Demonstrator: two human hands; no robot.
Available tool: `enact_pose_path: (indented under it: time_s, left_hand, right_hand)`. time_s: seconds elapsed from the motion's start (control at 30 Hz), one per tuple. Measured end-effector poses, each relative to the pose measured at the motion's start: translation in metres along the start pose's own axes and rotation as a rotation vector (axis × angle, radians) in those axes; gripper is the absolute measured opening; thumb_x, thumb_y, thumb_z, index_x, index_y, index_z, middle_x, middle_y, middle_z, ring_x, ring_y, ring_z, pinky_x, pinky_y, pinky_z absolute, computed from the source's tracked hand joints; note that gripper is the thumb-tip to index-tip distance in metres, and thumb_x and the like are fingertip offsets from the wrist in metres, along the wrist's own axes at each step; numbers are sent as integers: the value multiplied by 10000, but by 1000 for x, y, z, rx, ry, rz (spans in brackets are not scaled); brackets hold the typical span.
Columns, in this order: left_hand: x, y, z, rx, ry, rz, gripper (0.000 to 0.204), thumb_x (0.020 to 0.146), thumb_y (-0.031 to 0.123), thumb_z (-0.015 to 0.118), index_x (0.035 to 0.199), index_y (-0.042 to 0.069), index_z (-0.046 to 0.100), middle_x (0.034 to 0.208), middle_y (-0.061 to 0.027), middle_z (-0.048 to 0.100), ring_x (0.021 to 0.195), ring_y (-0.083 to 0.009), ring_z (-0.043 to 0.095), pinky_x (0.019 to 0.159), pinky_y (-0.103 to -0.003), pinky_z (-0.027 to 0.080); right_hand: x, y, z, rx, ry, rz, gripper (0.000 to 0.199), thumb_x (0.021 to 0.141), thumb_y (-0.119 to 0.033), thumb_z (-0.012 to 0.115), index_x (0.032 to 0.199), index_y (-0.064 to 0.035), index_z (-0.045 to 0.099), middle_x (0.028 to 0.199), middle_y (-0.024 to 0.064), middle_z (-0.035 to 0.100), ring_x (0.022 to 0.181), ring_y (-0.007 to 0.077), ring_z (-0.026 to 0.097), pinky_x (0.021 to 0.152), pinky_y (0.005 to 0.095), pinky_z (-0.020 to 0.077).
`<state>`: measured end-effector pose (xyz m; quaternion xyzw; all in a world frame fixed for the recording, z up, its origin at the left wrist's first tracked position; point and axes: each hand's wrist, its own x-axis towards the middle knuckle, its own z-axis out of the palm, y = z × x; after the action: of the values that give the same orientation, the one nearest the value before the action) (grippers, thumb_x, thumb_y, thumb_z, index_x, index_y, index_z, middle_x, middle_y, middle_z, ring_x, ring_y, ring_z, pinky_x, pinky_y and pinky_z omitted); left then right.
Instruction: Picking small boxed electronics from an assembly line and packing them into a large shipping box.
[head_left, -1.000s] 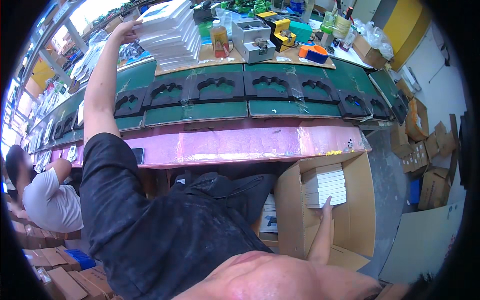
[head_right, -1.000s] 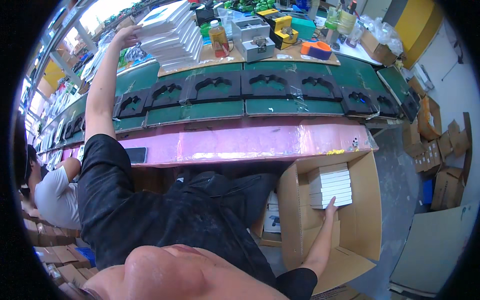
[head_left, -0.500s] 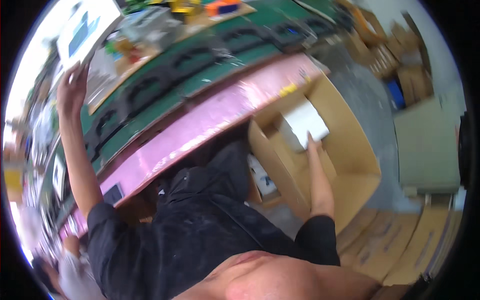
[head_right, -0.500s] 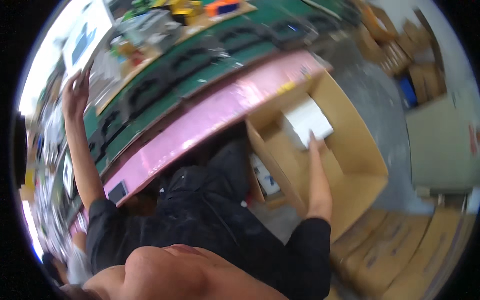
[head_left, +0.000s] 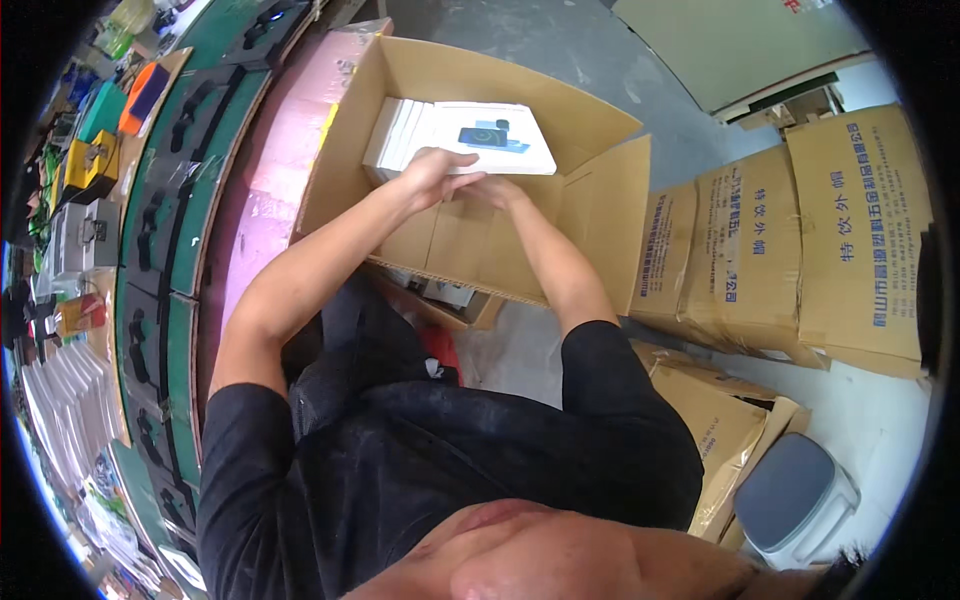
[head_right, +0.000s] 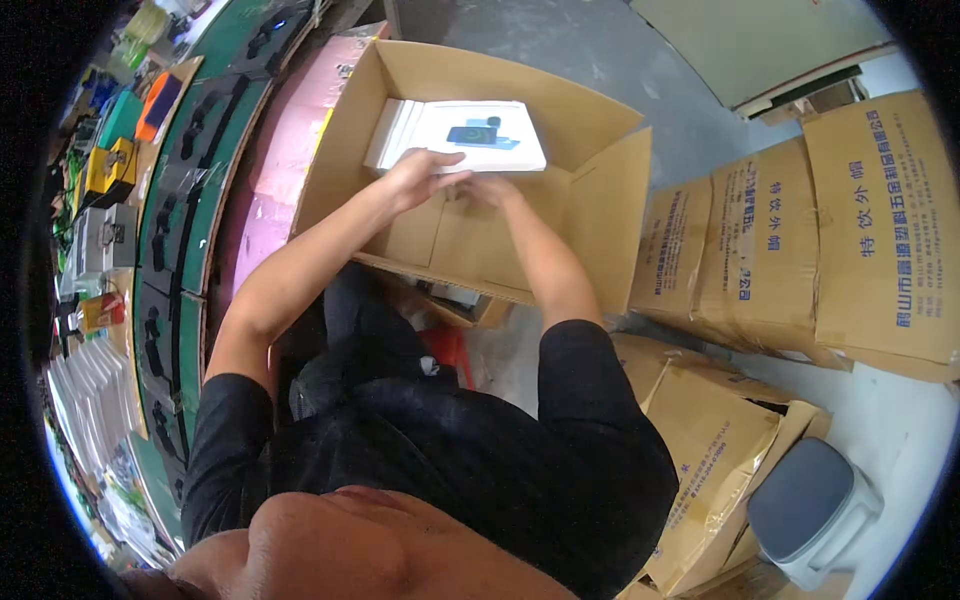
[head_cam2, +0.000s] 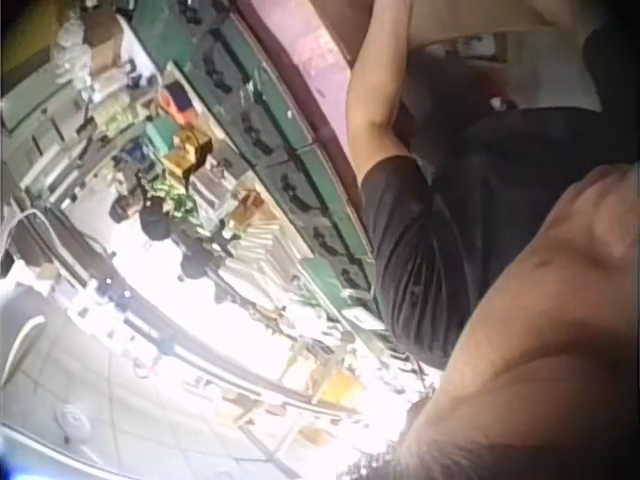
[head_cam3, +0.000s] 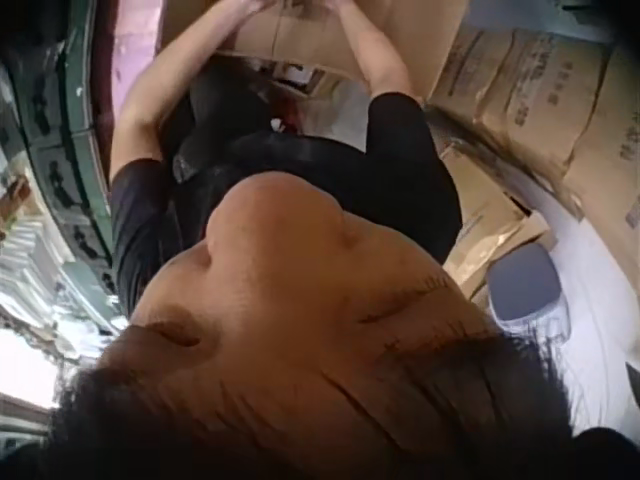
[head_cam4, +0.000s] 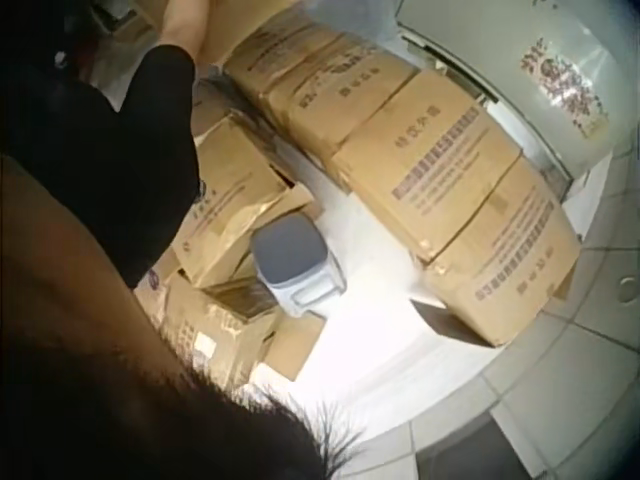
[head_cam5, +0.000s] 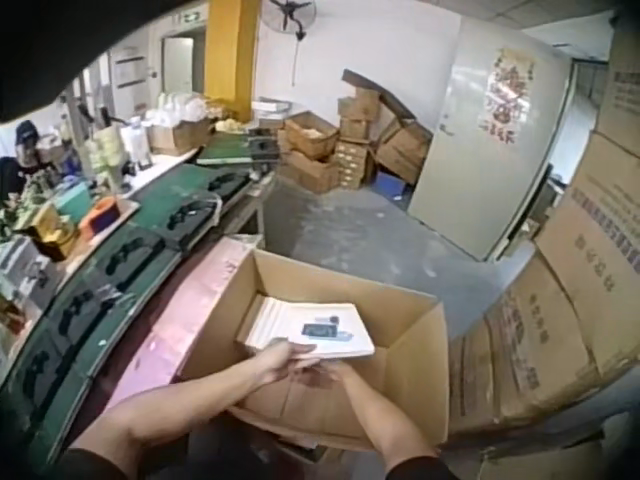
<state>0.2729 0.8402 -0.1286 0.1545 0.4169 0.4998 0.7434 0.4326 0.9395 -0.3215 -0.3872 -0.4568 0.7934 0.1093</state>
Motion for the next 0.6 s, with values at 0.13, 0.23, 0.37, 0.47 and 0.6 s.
enact_pose_path:
  time_s: [0.13, 0.23, 0.37, 0.47, 0.6]
  left_hand:
    - [58, -26, -8, 48, 123, 79, 365, 905, -44, 593, 1224, -159, 459, 1250, -223, 526, 1047, -299, 636, 896, -342, 601]
    - [70, -39, -4, 286, 246, 28, 374, 871, -48, 592, 1221, -112, 477, 1119, -228, 617, 821, -305, 708, 675, -345, 600]
    - [72, -40, -7, 245, 301, 3, 364, 875, -49, 584, 1221, -97, 486, 1089, -216, 629, 849, -311, 704, 677, -346, 596]
    - [64, -32, -21, 282, 281, 21, 333, 897, 2, 605, 1189, -128, 512, 1126, -228, 608, 902, -320, 682, 779, -352, 600]
    - [77, -37, -64, 184, 149, -5, 310, 926, 119, 658, 1163, -61, 572, 1110, -182, 628, 954, -277, 668, 713, -311, 570]
  right_hand:
    - [-2, -7, 21, -128, 2, -42, 295, 985, -59, 516, 1276, -10, 527, 1215, 137, 585, 1103, 238, 580, 934, 391, 494]
    - [-10, -10, 16, 347, -85, -94, 301, 966, -17, 524, 1267, -35, 523, 1183, 109, 585, 1068, 228, 582, 928, 378, 488]
    - [-18, 2, 2, 379, -174, -77, 476, 940, -59, 575, 1386, -14, 414, 1371, 127, 493, 1274, 267, 483, 1126, 425, 357]
    - [-23, 18, 0, 459, -286, -266, 630, 919, -290, 653, 1436, -56, 381, 1425, 133, 464, 1341, 303, 424, 1154, 500, 289]
    - [-25, -6, 14, 805, -169, -45, 807, 900, -495, 625, 1511, -82, 296, 1489, 184, 380, 1376, 380, 364, 1168, 564, 219]
